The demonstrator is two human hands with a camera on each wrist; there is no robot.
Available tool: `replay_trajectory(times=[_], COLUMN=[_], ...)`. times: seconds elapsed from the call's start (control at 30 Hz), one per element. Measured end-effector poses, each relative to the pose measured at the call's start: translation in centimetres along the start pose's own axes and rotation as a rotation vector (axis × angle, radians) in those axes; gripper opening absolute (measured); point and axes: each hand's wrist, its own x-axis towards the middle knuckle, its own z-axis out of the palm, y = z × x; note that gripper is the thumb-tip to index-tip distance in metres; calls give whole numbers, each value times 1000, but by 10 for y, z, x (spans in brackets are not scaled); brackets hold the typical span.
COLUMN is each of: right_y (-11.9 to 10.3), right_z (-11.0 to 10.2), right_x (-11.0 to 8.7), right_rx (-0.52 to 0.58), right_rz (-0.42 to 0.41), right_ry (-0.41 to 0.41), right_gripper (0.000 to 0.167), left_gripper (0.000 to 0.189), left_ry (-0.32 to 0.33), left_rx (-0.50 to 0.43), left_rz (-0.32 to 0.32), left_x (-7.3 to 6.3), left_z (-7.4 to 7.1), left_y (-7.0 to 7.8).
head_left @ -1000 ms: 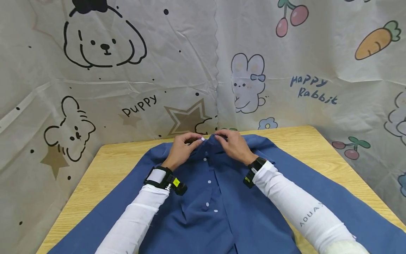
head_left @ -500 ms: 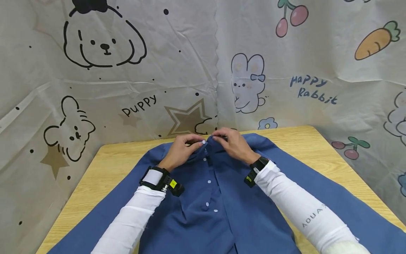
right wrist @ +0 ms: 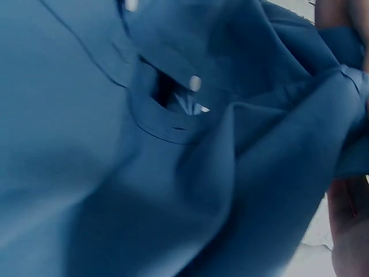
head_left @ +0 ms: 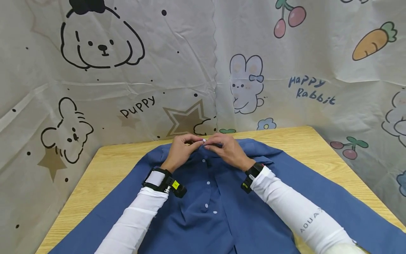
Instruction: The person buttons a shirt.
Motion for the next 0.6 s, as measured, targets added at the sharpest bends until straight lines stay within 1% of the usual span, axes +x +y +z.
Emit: replay_trajectory(times=[0.07,0.13,0.17,0.23,0.37,0.4,0.43,0.5,0.6], right_y=[1,3,4,5,6,6,6,5,4], right_z=[4,8,9,13,19,20,21,23,25], right_x=[-3,-7,-9,-13,-17,-17,-17,-16,-16], right_rx=[-28,-45,-51,-52,-5,19,39,70,60], right_rz=[-3,-15,-23,-40,-54,-51,-44,-31,-22], right_ry=[61,116,143,190,247,258,269,289,330], right_gripper=[14,13,13,13,13,13,13,13,12], left_gripper=[15,16,17,16,16,16,16,17,18], left_ry=[28,35,33,25,14,15,19,28,46], left_rx=[-44,-87,-98,-122,-156,-171,-179,-195,-226], left_rz=[-16,-43,-62,-73,-98,-94,-103,-108,-119], left_x=[0,-2,-4,-8,-13,-13,-13,-11,-8], left_z=[4,7,7,7,5,5,5,7,10], left_y=[0,0,4,14,30,29,28,21,7])
